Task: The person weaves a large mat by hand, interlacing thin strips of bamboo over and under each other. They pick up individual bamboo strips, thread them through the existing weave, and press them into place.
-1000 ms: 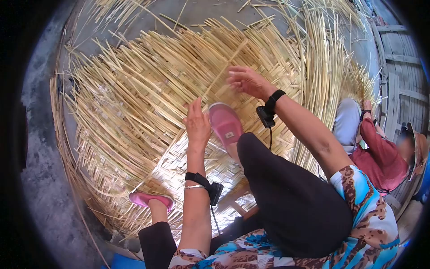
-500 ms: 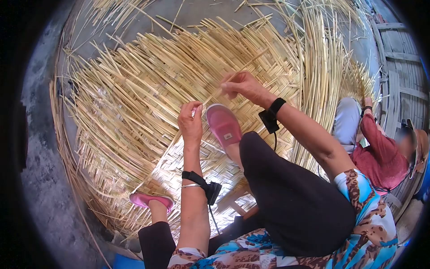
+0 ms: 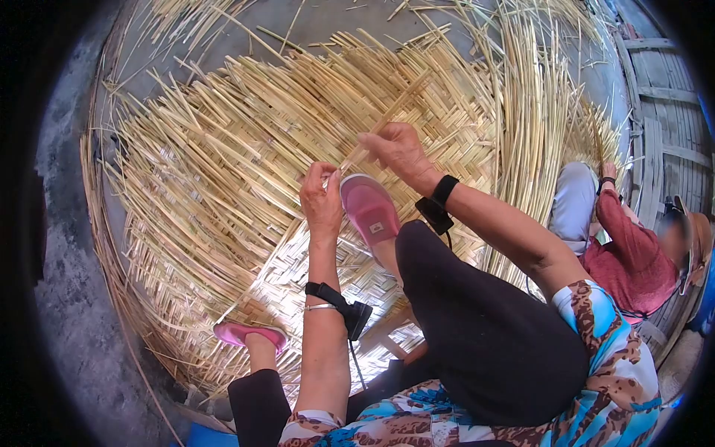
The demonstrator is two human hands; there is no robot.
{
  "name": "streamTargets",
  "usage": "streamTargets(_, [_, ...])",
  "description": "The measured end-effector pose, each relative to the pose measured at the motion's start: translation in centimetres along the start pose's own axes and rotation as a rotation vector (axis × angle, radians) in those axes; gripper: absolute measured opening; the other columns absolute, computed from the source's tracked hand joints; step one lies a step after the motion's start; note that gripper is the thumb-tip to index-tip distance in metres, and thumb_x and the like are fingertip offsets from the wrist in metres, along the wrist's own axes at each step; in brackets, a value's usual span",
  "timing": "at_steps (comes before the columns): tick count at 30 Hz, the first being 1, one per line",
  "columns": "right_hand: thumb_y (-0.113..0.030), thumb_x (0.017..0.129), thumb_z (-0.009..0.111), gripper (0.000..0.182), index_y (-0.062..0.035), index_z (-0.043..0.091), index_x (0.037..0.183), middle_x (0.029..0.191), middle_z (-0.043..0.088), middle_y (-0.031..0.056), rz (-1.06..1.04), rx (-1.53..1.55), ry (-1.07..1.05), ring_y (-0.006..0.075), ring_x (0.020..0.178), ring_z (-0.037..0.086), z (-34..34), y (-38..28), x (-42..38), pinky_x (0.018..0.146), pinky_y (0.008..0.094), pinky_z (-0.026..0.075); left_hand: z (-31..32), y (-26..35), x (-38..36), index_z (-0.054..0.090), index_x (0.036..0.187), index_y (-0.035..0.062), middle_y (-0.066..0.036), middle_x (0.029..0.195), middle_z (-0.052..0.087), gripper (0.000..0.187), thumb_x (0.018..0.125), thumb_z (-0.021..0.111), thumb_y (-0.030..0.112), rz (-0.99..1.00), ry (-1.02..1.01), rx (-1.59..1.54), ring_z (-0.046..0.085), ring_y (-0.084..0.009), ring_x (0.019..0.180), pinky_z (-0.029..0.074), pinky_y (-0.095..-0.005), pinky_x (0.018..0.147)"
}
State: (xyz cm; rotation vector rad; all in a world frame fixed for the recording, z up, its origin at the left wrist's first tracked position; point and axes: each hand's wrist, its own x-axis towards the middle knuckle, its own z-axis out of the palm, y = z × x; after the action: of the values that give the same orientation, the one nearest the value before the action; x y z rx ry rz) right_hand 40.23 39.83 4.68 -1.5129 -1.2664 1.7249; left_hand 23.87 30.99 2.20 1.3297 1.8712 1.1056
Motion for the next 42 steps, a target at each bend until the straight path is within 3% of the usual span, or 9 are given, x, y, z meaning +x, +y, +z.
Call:
streamTargets(3, [-0.025, 0.087, 0.069, 0.030, 0.0029, 0.070, 0.076, 0.061, 0.065, 0.0061, -0.213, -0.060, 0.080, 0.0081, 0.056, 0.058, 0.5, 1.8, 0.4, 0.052, 0.0230, 0.045, -0.2, 0.1, 0.0, 0.060, 0.091, 0.0006, -0.013, 0.086, 0.062, 0.010, 0.084, 0.061, 0.008, -0.117, -0.059, -0.112, 0.061, -0.0249, 0.082, 0.047, -0.0356, 0.077])
streamTargets(7, [-0.026, 0.088, 0.067, 0.029, 0.0017, 0.071, 0.078, 0.065, 0.067, 0.0076, -0.207, 0.010, 0.063, 0.0084, 0.059, 0.060, 1.4, 0.3, -0.2, 0.056, 0.0243, 0.047, -0.6, 0.1, 0.1, 0.065, 0.094, 0.0015, -0.012, 0.087, 0.062, 0.014, 0.085, 0.061, 0.012, -0.098, -0.047, -0.155, 0.061, -0.0235, 0.084, 0.047, -0.0344, 0.077])
streamTargets(9, [-0.025, 0.092, 0.065, 0.025, -0.0015, 0.071, 0.093, 0.072, 0.068, 0.0043, -0.084, -0.005, 0.013, 0.0084, 0.063, 0.064, 1.5, -0.3, -0.4, 0.056, 0.0195, 0.044, -0.8, -0.2, 0.1, 0.066, 0.095, 0.0024, -0.012, 0.087, 0.062, 0.014, 0.086, 0.061, 0.012, -0.085, -0.048, -0.104, 0.061, -0.0232, 0.085, 0.047, -0.0341, 0.077])
streamTargets(13, [-0.026, 0.091, 0.064, 0.030, 0.0024, 0.072, 0.089, 0.068, 0.069, 0.0083, -0.112, 0.039, 0.036, 0.0089, 0.063, 0.063, 1.6, -0.1, -0.1, 0.062, 0.0230, 0.048, -1.5, -2.0, 0.1, 0.067, 0.098, 0.0040, -0.011, 0.091, 0.061, 0.016, 0.086, 0.061, 0.011, -0.078, 0.055, -0.040, 0.061, -0.0230, 0.086, 0.048, -0.0338, 0.078])
streamTargets(17, [-0.027, 0.092, 0.062, 0.029, 0.0003, 0.072, 0.095, 0.072, 0.070, 0.0073, -0.119, 0.063, 0.006, 0.0085, 0.063, 0.063, 1.3, 0.2, -0.1, 0.061, 0.0221, 0.047, -4.1, -1.9, 0.1, 0.064, 0.105, 0.0028, -0.016, 0.100, 0.057, 0.025, 0.080, 0.062, 0.009, -0.303, -0.037, -0.003, 0.060, -0.0301, 0.087, 0.048, -0.0391, 0.079])
streamTargets(21, [-0.028, 0.093, 0.062, 0.028, -0.0025, 0.073, 0.095, 0.074, 0.070, 0.0050, -0.086, 0.053, 0.002, 0.0072, 0.064, 0.062, 1.1, 0.2, 0.0, 0.059, 0.0208, 0.045, -2.4, -3.5, -0.9, 0.063, 0.104, 0.0063, -0.014, 0.097, 0.059, 0.028, 0.077, 0.068, 0.009, -0.037, -0.162, 0.378, 0.061, -0.0294, 0.085, 0.050, -0.0401, 0.077])
streamTargets(26, [-0.029, 0.092, 0.062, 0.028, -0.0033, 0.073, 0.094, 0.074, 0.070, 0.0035, -0.052, 0.050, -0.062, 0.0073, 0.064, 0.062, -0.1, 0.5, 0.4, 0.060, 0.0206, 0.045, -1.8, -2.0, -0.9, 0.062, 0.100, 0.0086, -0.014, 0.102, 0.058, 0.026, 0.075, 0.070, 0.011, -0.102, -0.264, 0.426, 0.061, -0.0334, 0.090, 0.050, -0.0431, 0.080])
streamTargets(34, [-0.030, 0.092, 0.061, 0.030, -0.0020, 0.072, 0.097, 0.078, 0.071, 0.0053, -0.011, 0.114, -0.086, 0.0087, 0.067, 0.062, -0.1, 0.7, 0.1, 0.062, 0.0219, 0.046, -1.2, -1.9, -0.7, 0.061, 0.085, 0.0084, -0.014, 0.089, 0.060, 0.015, 0.072, 0.069, 0.011, -0.168, -0.228, 0.523, 0.062, -0.0346, 0.085, 0.049, -0.0452, 0.074])
streamTargets(42, [-0.030, 0.092, 0.062, 0.030, -0.0020, 0.072, 0.097, 0.077, 0.070, 0.0055, 0.031, 0.161, -0.080, 0.0091, 0.066, 0.062, -0.6, 0.8, 0.3, 0.062, 0.0222, 0.047, -1.7, -1.6, 0.0, 0.066, 0.097, 0.0108, -0.015, 0.088, 0.067, 0.022, 0.076, 0.068, 0.017, -0.128, -0.217, 0.276, 0.063, -0.0321, 0.082, 0.050, -0.0417, 0.075])
